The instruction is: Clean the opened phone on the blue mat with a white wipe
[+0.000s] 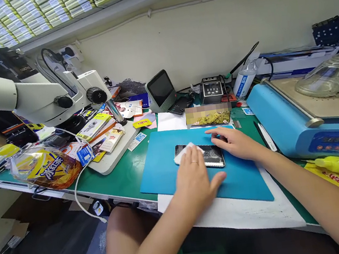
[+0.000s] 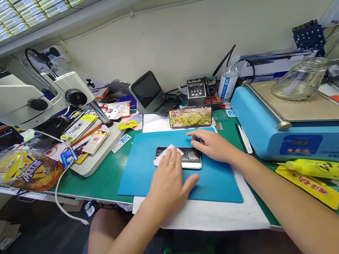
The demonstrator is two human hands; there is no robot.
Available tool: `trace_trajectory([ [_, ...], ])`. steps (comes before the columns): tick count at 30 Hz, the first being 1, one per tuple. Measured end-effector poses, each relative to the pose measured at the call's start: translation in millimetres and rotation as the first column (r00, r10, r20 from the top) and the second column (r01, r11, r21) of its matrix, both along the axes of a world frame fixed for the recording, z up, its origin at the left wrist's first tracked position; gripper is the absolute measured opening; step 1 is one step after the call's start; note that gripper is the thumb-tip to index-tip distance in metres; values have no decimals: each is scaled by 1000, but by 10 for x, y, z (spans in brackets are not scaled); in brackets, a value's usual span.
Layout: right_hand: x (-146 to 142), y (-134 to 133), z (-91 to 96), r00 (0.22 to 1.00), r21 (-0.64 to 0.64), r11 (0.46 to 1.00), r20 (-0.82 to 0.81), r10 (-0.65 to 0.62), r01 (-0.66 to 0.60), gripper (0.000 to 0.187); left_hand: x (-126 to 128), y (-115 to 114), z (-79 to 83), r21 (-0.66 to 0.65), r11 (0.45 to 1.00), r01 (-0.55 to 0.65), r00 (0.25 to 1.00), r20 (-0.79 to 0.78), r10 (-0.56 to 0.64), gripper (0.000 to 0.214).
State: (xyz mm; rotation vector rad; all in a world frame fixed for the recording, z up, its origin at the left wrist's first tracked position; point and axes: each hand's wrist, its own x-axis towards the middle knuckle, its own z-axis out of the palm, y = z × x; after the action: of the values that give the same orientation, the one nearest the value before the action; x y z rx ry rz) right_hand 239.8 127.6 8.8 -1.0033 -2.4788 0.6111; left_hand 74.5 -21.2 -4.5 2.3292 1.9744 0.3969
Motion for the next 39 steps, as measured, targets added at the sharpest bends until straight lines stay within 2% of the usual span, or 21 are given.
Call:
trace_trajectory([
  [4, 9, 16, -27, 1000, -31, 999, -26, -8, 8, 42, 393, 50, 32, -14, 988, 153, 986, 68, -152, 90],
  [7, 25, 17, -29, 999, -46, 999, -32, -17, 15, 43, 443, 85, 61, -10, 974, 228, 971, 79, -227, 87],
  [11, 42, -5, -14, 999, -41, 999, -27, -18, 17, 42, 141, 46, 33, 3, 980, 198, 980, 34, -198, 82],
  [17, 54, -44, 2, 1000, -10, 1000, -5, 13, -14, 41, -569, 18, 17, 24, 1000, -1, 998, -64, 3, 62],
  [21, 87, -35, -5, 1000, -33, 999, -10, -6, 6, 38, -838, 12, -6, 90, 995, 49, 996, 64, -55, 36],
  [25, 25, -100, 60, 1000, -38, 999, 12, 4, -3, 37, -1043, 27, -86, 205, 976, 77, 976, 186, -117, 32],
  [30, -436, -395, 196, 981, 68, 985, 128, 147, -157, 40, -1231, 242, -55, 251, 965, 73, 971, 201, -126, 23],
  [34, -822, -558, 155, 967, 195, 967, 225, 117, -163, 46, -1245, 340, -10, 245, 966, 83, 955, 258, -147, 20],
  [39, -961, -567, 63, 965, 313, 937, 251, 74, -153, 46, -1251, 302, -38, 221, 970, 98, 942, 294, -162, 31],
])
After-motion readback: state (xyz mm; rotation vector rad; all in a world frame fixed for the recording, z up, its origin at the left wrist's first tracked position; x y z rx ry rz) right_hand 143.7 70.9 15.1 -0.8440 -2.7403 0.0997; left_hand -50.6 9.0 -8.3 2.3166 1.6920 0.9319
